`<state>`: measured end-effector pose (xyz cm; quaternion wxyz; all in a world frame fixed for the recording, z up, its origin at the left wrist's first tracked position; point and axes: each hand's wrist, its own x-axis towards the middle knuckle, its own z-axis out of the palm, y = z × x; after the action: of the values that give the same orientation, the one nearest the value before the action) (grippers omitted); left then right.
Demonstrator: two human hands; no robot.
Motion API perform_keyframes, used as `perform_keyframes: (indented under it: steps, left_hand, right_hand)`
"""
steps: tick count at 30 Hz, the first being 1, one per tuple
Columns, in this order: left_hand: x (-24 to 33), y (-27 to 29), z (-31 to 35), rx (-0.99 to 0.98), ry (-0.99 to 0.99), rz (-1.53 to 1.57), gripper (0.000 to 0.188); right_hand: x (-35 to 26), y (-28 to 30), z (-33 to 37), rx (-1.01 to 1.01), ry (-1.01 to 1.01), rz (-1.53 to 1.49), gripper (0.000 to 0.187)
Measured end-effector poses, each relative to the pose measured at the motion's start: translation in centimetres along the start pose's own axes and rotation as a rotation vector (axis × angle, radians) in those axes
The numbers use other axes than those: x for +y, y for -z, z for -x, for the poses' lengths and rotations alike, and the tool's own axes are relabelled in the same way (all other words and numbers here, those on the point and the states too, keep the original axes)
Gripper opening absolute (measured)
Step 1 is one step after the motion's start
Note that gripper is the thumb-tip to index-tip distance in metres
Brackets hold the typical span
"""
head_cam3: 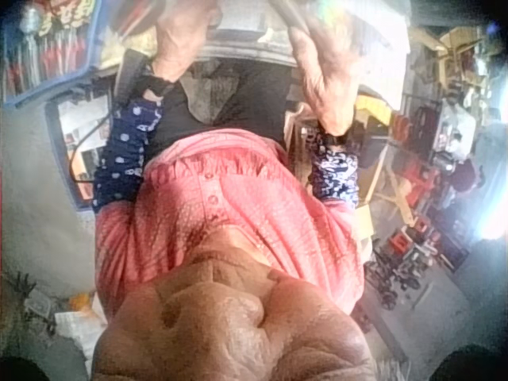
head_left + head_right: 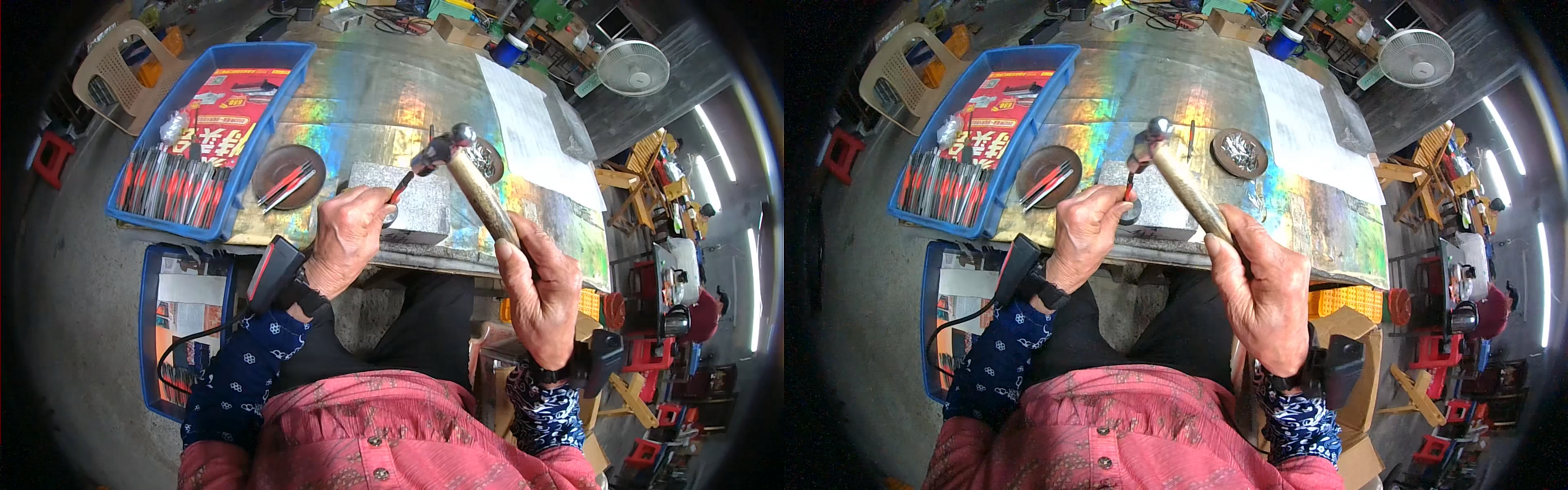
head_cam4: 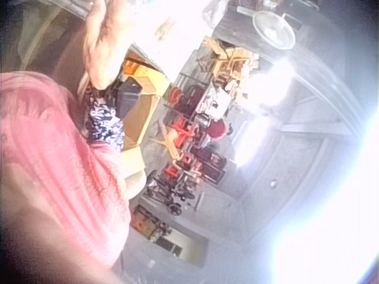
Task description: The person repeatedly picks up small metal rods from a tray, places them on a metal block, and strikes them with a hammer to shape or flatten the ends. After each strike, the rod is returned to the tray. The person also briefly uses a caliper to measure a rod.
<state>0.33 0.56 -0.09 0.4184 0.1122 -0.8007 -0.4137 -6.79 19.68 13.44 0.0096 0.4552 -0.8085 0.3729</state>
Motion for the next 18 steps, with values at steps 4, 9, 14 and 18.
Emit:
perform_keyframes:
  steps: [4,9,14,18]
  left_hand:
    - [-0.2,0.2,-0.1,0.027,-0.017,0.024,0.010]
    - [-1.0,1.4,0.3,0.096,0.107,0.125,0.010]
    - [-3.4,6.7,0.6,0.108,0.039,-0.186,0.020]
    - [-5.3,9.6,1.1,-0.032,0.057,-0.554,0.020]
  right_hand:
    - [1.7,-1.3,0.2,0.075,0.018,0.005,0.025]
    - [4.4,-3.9,0.9,0.101,-0.013,0.031,0.025]
    - [6.8,-5.7,1.2,0.167,0.066,0.260,0.028]
    - [8.8,-7.6,1.1,0.224,0.122,0.381,0.035]
